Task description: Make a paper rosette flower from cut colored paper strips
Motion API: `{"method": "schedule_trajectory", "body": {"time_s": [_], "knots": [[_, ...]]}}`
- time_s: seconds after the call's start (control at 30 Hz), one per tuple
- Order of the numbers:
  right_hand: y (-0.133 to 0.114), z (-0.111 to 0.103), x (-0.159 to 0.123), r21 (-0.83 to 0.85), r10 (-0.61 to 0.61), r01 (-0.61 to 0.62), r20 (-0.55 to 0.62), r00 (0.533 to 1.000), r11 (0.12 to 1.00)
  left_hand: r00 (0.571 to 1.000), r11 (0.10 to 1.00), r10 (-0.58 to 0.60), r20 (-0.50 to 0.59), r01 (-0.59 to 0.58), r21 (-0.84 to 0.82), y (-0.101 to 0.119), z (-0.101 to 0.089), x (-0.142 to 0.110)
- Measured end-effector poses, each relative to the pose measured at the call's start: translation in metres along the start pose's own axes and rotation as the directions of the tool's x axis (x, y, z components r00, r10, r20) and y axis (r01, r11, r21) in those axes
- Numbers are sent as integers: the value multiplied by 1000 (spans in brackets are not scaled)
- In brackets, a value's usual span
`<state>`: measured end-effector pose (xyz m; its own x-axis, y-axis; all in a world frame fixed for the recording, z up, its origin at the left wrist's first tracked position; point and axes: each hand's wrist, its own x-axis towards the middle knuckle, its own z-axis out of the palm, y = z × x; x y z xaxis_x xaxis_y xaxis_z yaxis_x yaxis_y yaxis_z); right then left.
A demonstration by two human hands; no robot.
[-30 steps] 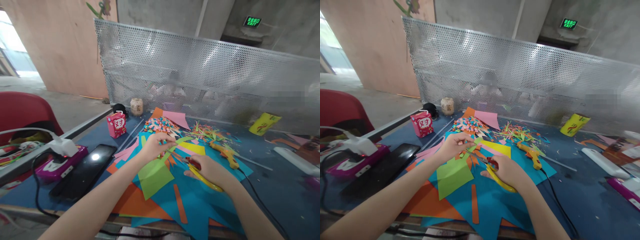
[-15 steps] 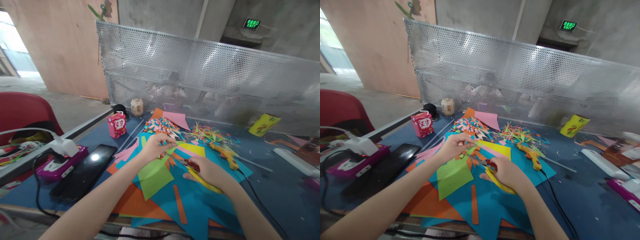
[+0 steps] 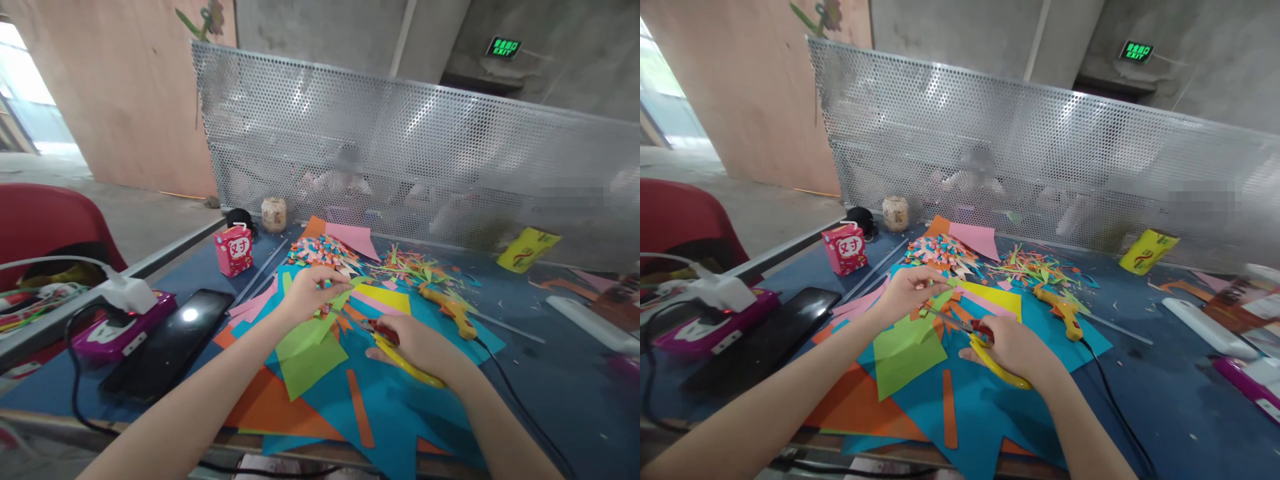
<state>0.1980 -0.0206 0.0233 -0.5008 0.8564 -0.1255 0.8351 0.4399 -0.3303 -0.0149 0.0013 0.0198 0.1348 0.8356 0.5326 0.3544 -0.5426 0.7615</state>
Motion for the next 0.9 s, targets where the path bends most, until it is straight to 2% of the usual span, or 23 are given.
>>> {"method": "schedule_trajectory", "body": {"time_s": [0.47, 0.67, 0.8, 0.9], "knots": [[4, 3, 4, -22, -2, 2, -24, 1000, 1000, 999, 999, -48, -5, 48, 2, -3, 1, 1], [3, -1, 8, -91, 9, -13, -37, 999, 996, 981, 981, -187, -44, 184, -66, -1, -3, 2], [3, -5, 4, -103, 27, -32, -41, 999, 994, 955, 963, -256, -151, 238, -127, -5, -5, 5], [6, -7, 1, -30, 93, -95, -60, 994, 995, 929, 946, -298, -219, 256, -198, -12, -7, 7]]}}
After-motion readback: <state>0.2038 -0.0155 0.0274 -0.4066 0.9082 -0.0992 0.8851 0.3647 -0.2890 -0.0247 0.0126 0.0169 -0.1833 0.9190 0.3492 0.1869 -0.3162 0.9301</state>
